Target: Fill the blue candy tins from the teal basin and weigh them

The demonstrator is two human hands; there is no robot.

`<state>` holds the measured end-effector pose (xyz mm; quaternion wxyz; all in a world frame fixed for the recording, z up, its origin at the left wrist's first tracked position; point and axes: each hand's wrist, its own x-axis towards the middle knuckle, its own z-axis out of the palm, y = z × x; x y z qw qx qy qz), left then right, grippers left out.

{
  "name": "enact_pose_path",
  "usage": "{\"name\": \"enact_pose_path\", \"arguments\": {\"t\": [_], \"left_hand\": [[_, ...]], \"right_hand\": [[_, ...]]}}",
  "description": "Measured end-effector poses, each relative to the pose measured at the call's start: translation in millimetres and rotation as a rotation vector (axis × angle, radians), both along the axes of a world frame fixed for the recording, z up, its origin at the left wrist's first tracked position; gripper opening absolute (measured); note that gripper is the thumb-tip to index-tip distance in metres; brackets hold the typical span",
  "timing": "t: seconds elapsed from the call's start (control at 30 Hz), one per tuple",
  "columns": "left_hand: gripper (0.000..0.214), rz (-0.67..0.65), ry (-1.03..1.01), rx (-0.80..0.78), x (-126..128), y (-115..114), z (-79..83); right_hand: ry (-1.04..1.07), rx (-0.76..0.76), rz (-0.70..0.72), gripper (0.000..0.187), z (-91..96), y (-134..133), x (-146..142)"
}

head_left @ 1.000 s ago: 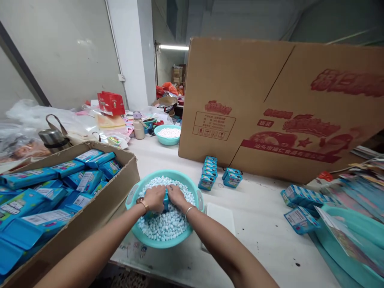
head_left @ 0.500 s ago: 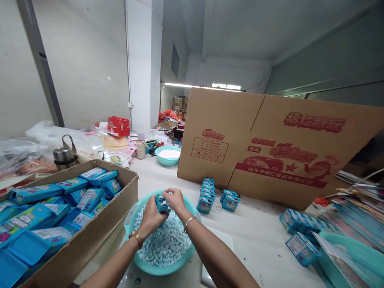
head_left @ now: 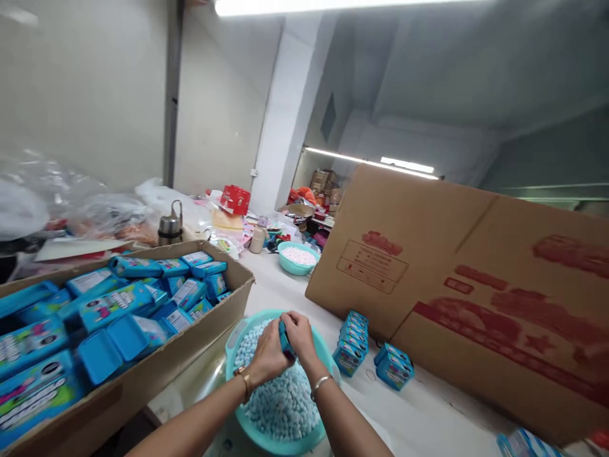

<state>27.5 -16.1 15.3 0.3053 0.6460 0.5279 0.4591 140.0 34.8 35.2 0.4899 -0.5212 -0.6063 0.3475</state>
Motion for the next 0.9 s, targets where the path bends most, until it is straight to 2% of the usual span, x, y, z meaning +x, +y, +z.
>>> {"name": "enact_pose_path", "arguments": {"t": [0.2,0.4,0.53,0.67,0.9], "left_hand": [[0.062,0.015,-0.018,0.014,-2.5,-3.1,-3.8],[0.067,-0.075,-0.052,-0.009,-9.4,-5.8,-4.0],[0.062,-0.162,-0.101,-0.055,-11.6,-6.7,-7.9],[0.064,-0.223,-0.148,-0.113,-13.6,-4.8,-10.6],[0.075,-0.245,-0.141,-0.172,-20.0,-9.0,-10.1]], "right_hand": [[-0.01,-0.028,0.037,0.028,-5.9,-9.9,-0.2],[0.115,-0.107,-0.028,0.031,-10.3,-12.4,8.6],[0.211,-0.173,-0.058,0.034,-15.9,-14.8,9.0],[0.277,-0.198,-0.061,0.029,-19.0,-15.8,6.6],[0.369,-0.241,-0.049,0.022,-19.9,-25.7,11.7]]}}
